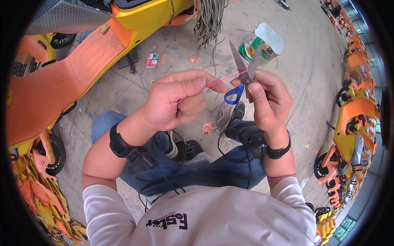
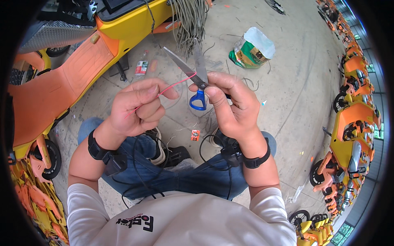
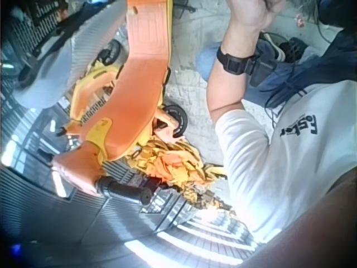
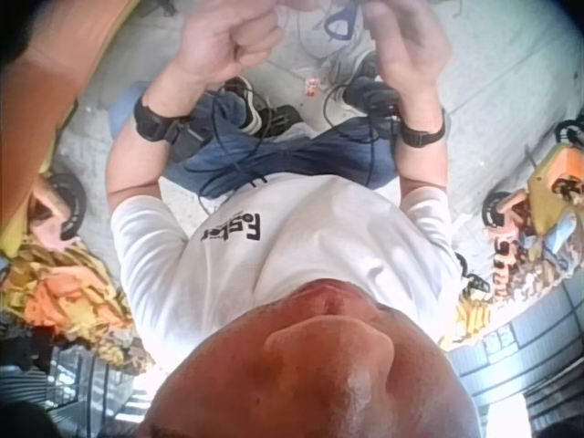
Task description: The person twists thin electrical wires together by hand and uses shears to cut a length of wire.
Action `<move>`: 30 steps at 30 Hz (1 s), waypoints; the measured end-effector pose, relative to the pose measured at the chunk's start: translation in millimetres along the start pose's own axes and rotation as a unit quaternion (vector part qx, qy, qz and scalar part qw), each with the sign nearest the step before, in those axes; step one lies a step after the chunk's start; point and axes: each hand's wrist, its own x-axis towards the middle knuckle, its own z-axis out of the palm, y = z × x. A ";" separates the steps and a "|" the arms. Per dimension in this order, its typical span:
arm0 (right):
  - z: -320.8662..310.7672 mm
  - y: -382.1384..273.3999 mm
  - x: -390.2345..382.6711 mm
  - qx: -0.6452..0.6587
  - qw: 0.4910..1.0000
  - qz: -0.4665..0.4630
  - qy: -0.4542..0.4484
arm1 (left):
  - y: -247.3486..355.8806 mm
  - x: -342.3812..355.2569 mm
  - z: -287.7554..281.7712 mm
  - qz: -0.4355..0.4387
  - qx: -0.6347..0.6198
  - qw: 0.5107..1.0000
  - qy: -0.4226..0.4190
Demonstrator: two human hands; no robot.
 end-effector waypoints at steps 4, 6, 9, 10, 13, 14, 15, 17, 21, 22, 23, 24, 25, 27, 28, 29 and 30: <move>-0.3 1.5 0.4 -0.016 1.000 0.001 0.006 | 1.2 -0.6 -1.3 -0.005 -0.020 1.000 0.001; -0.1 1.9 0.3 -0.024 1.000 0.003 0.016 | 1.2 -1.2 -1.8 -0.010 -0.028 1.000 0.000; -1.3 2.9 -0.4 -0.032 0.999 0.016 0.024 | 1.2 -2.4 -1.3 -0.022 -0.042 0.999 0.005; -1.2 2.4 0.0 -0.033 0.999 0.016 0.024 | 1.3 -2.8 -1.1 -0.030 -0.046 0.998 0.011; -0.5 1.4 1.3 -0.036 0.999 0.005 0.009 | 1.7 -4.7 -1.9 -0.032 -0.054 0.998 0.012; -0.5 1.7 1.0 -0.035 0.999 0.007 0.009 | 1.4 -5.5 -2.3 -0.033 -0.055 0.998 0.012; -0.4 1.9 0.9 -0.033 0.999 0.010 0.009 | 1.0 -6.4 -2.7 -0.033 -0.059 0.998 0.014; -0.5 1.3 1.7 -0.024 1.000 0.010 0.009 | 1.3 -7.8 -3.6 -0.033 -0.064 0.997 0.017; -0.1 -0.2 1.6 0.008 1.000 0.020 0.013 | 4.7 -9.5 -3.7 -0.049 -0.055 0.997 0.013; -0.7 0.0 0.4 0.008 1.000 0.019 0.013 | 6.0 -9.7 -3.2 -0.057 -0.047 0.997 0.009; -1.8 1.0 -1.8 -0.001 1.000 0.029 0.008 | 8.1 -10.9 -1.2 -0.058 -0.048 0.997 0.008; -2.5 1.6 -3.0 -0.009 0.999 0.039 0.005 | 10.7 -12.8 1.9 -0.056 0.015 0.998 0.026; -2.1 0.6 -2.5 -0.010 0.999 0.040 0.005 | 12.1 -14.0 2.8 -0.054 0.077 0.995 0.043; 0.5 -3.1 0.0 0.038 0.999 0.035 -0.014 | 11.2 -17.8 -6.7 -0.035 0.093 0.994 0.043; 0.6 -2.6 1.0 0.038 0.999 0.034 -0.015 | 10.7 -19.0 -9.8 -0.017 0.109 0.993 0.043; -0.2 -0.9 2.8 0.026 0.999 0.009 -0.017 | 10.4 -18.6 -9.2 -0.016 0.109 0.993 0.043; -0.7 0.2 3.6 0.013 1.000 -0.017 -0.020 | 9.7 -18.0 -8.1 -0.010 0.124 0.990 0.061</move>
